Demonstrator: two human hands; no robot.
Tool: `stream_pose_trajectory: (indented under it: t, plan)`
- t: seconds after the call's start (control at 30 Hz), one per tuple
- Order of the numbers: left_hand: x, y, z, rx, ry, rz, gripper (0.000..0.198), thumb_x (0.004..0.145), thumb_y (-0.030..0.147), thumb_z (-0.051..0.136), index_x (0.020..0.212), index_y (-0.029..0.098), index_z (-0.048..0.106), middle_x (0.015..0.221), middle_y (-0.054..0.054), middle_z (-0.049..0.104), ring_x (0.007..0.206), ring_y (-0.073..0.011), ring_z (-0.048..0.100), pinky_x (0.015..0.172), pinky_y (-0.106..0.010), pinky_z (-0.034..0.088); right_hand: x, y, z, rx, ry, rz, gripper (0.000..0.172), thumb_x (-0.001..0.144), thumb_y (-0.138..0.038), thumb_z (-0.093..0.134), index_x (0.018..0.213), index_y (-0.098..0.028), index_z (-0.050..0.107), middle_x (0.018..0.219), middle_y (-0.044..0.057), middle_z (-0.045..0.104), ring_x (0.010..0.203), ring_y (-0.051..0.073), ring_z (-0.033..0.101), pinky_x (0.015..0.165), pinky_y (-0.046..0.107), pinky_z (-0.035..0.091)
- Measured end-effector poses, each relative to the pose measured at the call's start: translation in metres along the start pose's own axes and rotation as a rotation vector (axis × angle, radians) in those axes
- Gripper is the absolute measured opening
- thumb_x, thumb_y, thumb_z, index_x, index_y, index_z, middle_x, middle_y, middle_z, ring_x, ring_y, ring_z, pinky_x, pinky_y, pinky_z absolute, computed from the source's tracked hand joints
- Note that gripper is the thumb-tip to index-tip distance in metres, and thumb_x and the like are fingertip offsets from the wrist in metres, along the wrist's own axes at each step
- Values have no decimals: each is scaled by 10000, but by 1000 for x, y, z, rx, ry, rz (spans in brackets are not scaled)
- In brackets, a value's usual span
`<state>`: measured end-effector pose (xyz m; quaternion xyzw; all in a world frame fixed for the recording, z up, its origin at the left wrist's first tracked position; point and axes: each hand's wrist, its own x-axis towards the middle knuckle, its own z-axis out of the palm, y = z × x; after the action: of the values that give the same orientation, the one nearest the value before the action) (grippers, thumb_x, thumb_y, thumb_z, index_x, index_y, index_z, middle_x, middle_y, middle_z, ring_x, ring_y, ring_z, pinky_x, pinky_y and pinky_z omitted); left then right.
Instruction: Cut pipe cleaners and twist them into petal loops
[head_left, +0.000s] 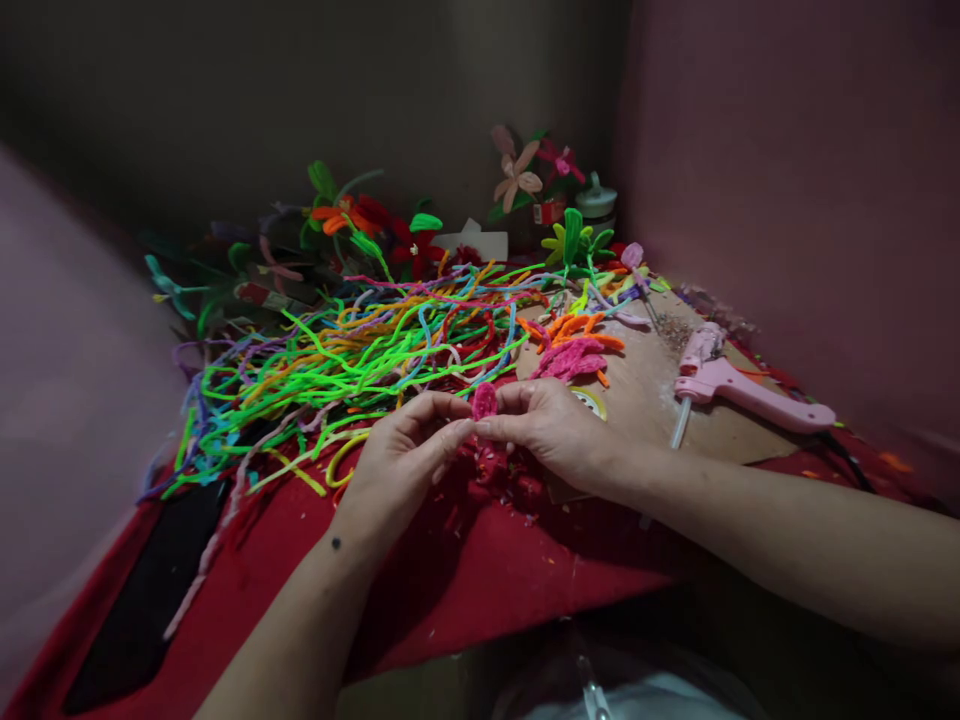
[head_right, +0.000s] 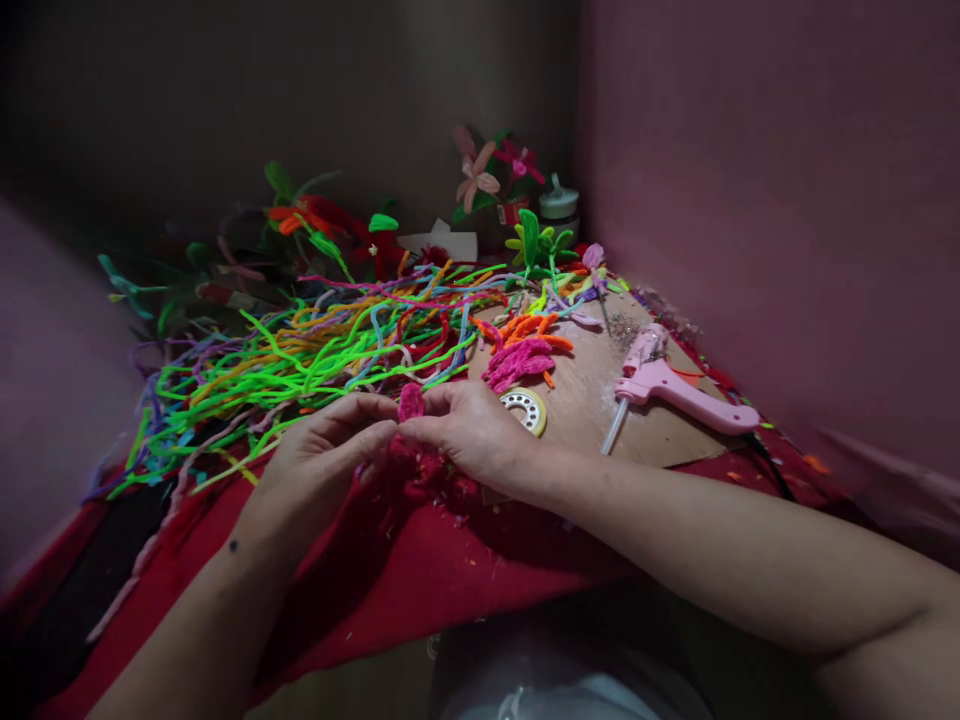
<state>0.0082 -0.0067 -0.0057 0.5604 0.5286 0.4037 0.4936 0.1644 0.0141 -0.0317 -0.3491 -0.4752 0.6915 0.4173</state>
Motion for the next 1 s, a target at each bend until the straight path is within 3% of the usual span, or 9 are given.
stream_pose_trajectory:
  t: [0.13, 0.5, 0.8, 1.0]
  plan:
    - [0, -4, 2, -113, -55, -74, 179, 714, 285, 708, 849, 207, 618, 724, 38, 596, 569, -61, 525, 533, -165, 418, 0, -1, -1, -64, 20, 12, 214, 652, -253, 699, 563, -146, 535, 466, -59, 468, 399, 50, 369, 406, 209, 255]
    - [0, -6, 2, -198, 32, -90, 147, 675, 256, 738, 768, 166, 666, 629, 22, 573, 507, -53, 474, 475, -165, 351, 1, 4, -4, -285, -70, -33, 134, 686, -238, 629, 621, -121, 623, 535, -30, 486, 496, 68, 379, 483, 224, 285]
    - [-4, -3, 16, 2, 93, 0, 141, 758, 283, 650, 735, 159, 586, 509, 56, 509, 425, -53, 414, 415, -167, 329, -2, 3, 2, -550, 56, -163, 225, 725, -179, 471, 503, -147, 483, 465, -53, 371, 456, 57, 324, 429, 204, 235]
    - [-2, -5, 20, 56, 116, 8, 153, 763, 280, 631, 714, 157, 554, 503, 63, 490, 425, -52, 400, 407, -162, 324, -1, 7, 3, -551, 70, -155, 214, 721, -186, 458, 517, -144, 509, 463, -49, 398, 447, 56, 343, 416, 190, 251]
